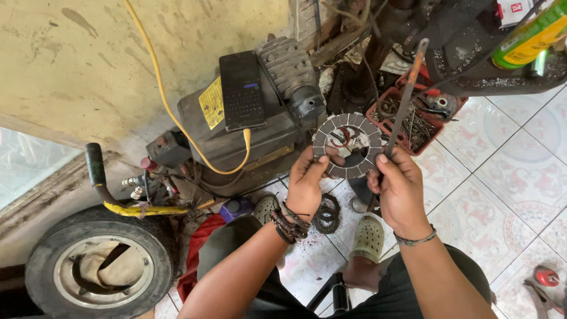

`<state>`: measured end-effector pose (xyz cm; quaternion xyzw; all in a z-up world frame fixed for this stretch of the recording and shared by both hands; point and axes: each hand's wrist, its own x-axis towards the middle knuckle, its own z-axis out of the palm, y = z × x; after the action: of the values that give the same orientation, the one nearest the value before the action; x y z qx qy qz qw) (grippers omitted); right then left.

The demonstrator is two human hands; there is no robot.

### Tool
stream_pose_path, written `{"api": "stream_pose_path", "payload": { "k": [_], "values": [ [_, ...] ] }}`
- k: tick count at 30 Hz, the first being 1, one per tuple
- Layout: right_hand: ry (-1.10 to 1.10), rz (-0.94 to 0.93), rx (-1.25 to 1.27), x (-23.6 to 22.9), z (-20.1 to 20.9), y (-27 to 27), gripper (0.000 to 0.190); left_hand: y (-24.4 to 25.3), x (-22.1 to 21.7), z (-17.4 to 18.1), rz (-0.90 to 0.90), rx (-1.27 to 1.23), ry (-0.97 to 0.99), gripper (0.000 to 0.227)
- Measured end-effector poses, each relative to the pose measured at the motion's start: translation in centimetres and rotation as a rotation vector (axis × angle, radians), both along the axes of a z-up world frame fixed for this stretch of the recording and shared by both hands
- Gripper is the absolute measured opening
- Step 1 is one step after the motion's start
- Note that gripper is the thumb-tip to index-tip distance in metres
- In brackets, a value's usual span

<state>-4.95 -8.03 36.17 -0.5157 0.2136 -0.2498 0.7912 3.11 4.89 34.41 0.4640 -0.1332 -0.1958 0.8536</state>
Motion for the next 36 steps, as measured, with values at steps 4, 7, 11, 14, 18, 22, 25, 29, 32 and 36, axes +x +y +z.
{"api": "stream_pose_path", "payload": {
  "k": [4, 7, 11, 14, 18, 22, 25, 29, 32, 36],
  "values": [
    [0.041, 0.022, -0.118, -0.4, 0.6, -0.6, 0.007, 0.0, 0.2, -0.4, 0.020, 0.003, -0.042, 0.018],
    [0.056, -0.017, -0.216, -0.6, 1.8, -1.3, 0.017, 0.2, 0.6, -0.5, 0.056, 0.018, -0.052, 0.016],
    [0.062, -0.033, -0.354, -0.9, 2.7, -1.8, 0.022, 0.3, 0.9, -1.0, 0.065, 0.023, -0.048, 0.016],
    [0.046, -0.035, -0.358, -1.0, 2.6, -1.8, 0.025, 0.3, 1.1, -1.7, 0.069, 0.039, -0.071, 0.016],
    [0.080, -0.006, -0.428, -1.2, 3.6, -1.4, 0.030, 0.2, 1.0, -1.1, 0.080, 0.052, -0.085, 0.015],
    [0.164, 0.048, -0.561, -1.7, 1.9, -3.2, 0.033, 0.4, 1.2, -0.2, 0.087, 0.074, -0.128, 0.017],
    [0.207, 0.071, -0.652, -1.7, 0.2, -4.0, 0.034, 0.4, 1.3, 0.2, 0.086, 0.048, -0.141, 0.017],
    [0.192, 0.076, -0.558, -1.4, 2.5, -2.3, 0.029, 0.4, 1.2, 0.6, 0.074, 0.047, -0.177, 0.017],
    [0.153, 0.097, -0.448, -1.2, 2.1, -1.9, 0.021, 0.3, 1.3, -0.3, 0.042, 0.068, -0.217, 0.018],
    [0.135, 0.137, -0.379, -1.0, -0.4, -2.6, 0.011, 0.3, 1.1, -0.2, 0.002, 0.083, -0.272, 0.017]
  ]
}}
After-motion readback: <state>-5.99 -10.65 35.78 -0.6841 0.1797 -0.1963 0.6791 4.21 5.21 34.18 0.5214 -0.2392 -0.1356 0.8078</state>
